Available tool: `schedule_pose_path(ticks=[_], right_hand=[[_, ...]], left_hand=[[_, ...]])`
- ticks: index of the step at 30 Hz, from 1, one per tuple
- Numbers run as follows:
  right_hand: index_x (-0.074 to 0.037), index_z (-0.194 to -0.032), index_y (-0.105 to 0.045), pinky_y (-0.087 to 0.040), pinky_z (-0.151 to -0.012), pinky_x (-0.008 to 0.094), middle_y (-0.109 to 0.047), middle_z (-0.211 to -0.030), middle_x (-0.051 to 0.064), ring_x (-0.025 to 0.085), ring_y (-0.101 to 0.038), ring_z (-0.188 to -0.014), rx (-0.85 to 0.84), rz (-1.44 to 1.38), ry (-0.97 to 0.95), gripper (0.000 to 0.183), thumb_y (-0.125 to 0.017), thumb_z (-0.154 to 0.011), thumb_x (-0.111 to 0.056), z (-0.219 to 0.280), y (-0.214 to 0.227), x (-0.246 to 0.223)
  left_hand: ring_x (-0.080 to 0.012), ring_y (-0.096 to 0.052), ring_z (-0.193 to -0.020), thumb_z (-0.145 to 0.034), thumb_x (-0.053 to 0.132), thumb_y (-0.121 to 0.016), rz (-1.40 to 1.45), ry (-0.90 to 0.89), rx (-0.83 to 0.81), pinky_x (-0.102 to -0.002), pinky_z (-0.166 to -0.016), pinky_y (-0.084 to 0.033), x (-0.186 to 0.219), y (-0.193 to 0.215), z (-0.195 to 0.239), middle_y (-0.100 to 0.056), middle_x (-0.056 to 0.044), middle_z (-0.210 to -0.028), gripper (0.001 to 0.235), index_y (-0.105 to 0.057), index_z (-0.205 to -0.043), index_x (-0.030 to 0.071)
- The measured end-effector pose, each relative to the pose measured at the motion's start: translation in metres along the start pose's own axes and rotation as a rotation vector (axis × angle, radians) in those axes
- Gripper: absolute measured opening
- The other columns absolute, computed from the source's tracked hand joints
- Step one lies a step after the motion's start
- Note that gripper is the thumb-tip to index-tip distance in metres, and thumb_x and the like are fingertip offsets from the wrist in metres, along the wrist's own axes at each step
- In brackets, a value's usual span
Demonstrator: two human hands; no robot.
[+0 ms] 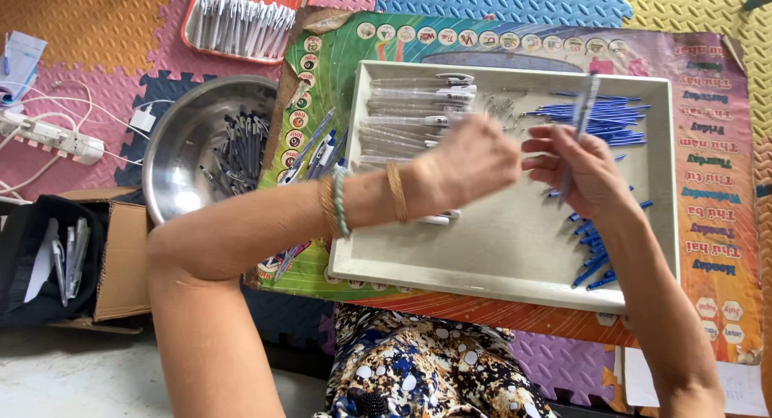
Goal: The person assembles blue ballpoint pens by inserting refill cartridges into clear plastic barrels. They pick up the components from a white tray and a metal bowl, assemble them by hand, and place the finished pens into a separate container.
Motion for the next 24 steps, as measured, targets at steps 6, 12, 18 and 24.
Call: schedule_pose_path(ticks=[6, 12, 18, 24], right_hand=[[-0.006, -0.125, -0.074, -0.041, -0.057, 0.023, -0.063, -0.088, 0.003, 0.009, -0.055, -0.062, 0.039, 0.259, 0.053, 0.030, -0.067, -0.115, -0.033, 0.014, 0.009, -0.019], [-0.002, -0.121, -0.074, -0.030, -0.050, 0.025, -0.046, -0.068, -0.004, 0.008, -0.039, -0.055, -0.050, 0.469, 0.130, 0.029, -0.060, -0.119, -0.028, 0.023, 0.001, -0.020], [0.000, -0.123, -0.079, -0.057, -0.076, 0.036, -0.074, -0.088, 0.015, 0.018, -0.068, -0.079, -0.022, 0.741, 0.253, 0.022, -0.068, -0.117, -0.018, 0.037, -0.030, -0.018], [-0.001, -0.115, -0.082, -0.062, -0.083, 0.039, -0.079, -0.084, 0.013, 0.016, -0.069, -0.087, -0.240, 0.767, 0.232, 0.014, -0.072, -0.109, -0.009, 0.038, -0.041, 0.000]], left_hand=[[-0.0155, -0.060, -0.063, -0.110, 0.016, -0.072, 0.030, -0.122, -0.510, -0.037, -0.057, -0.055, 0.026, -0.005, -0.016, -0.059, 0.007, -0.071, 0.029, -0.073, -0.082, 0.009], [-0.0203, -0.068, -0.080, -0.110, 0.021, -0.070, 0.046, -0.151, -0.619, -0.040, -0.064, -0.054, 0.033, -0.014, -0.017, -0.068, 0.006, -0.084, 0.023, -0.082, -0.092, 0.015], [-0.0262, -0.077, -0.071, -0.090, 0.005, -0.075, 0.109, -0.063, -0.245, -0.050, -0.055, -0.058, 0.006, -0.039, -0.003, -0.077, -0.004, -0.070, 0.020, -0.085, -0.078, 0.017], [-0.0316, -0.079, -0.074, -0.086, 0.002, -0.077, 0.153, 0.037, -0.104, -0.051, -0.060, -0.062, -0.012, 0.024, 0.002, -0.075, -0.007, -0.070, 0.016, -0.081, -0.075, 0.013]])
Point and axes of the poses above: each hand's wrist, its own z-axis away from the middle knuckle, its own y-axis out of the back of the hand, x = y × z, the point moved 1 cm from there along -z, towards the middle knuckle
